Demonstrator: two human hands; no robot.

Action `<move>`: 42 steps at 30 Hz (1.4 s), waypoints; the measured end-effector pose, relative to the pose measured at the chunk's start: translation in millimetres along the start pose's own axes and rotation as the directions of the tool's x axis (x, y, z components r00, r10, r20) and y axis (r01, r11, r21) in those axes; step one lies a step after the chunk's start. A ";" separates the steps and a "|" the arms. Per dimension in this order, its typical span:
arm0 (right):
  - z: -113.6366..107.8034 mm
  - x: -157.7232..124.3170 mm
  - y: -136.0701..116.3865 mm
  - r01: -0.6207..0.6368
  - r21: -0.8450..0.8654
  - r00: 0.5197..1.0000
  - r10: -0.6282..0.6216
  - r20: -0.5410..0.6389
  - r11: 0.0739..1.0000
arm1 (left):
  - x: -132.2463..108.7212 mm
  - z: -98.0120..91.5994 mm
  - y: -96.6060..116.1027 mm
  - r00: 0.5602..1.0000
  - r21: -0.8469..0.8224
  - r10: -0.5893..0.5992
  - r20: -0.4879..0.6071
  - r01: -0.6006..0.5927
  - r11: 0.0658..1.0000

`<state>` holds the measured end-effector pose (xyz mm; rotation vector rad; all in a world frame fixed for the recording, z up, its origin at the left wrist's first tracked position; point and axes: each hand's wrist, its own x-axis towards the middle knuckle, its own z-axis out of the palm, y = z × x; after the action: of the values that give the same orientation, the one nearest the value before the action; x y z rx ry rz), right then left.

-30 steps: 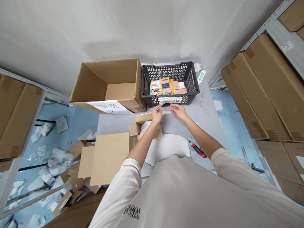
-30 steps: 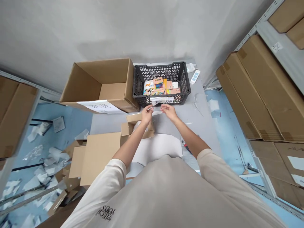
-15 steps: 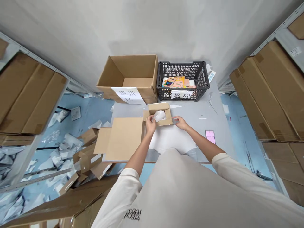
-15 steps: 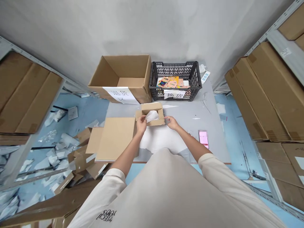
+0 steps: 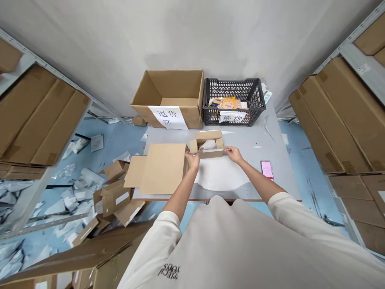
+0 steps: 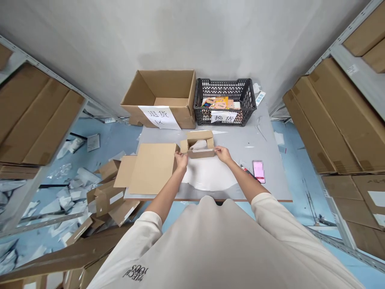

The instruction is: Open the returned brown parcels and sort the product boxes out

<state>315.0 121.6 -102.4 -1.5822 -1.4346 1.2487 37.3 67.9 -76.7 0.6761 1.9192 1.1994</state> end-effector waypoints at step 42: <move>-78.5 -69.5 -21.2 0.132 -0.079 0.975 -0.144 -0.169 0.988 | -102.8 27.3 8.3 0.886 0.209 0.417 0.204 -0.455 0.866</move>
<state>384.8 67.7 -42.0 -1.5649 -1.4600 0.9664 118.7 7.6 -43.4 1.3622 1.8577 1.1322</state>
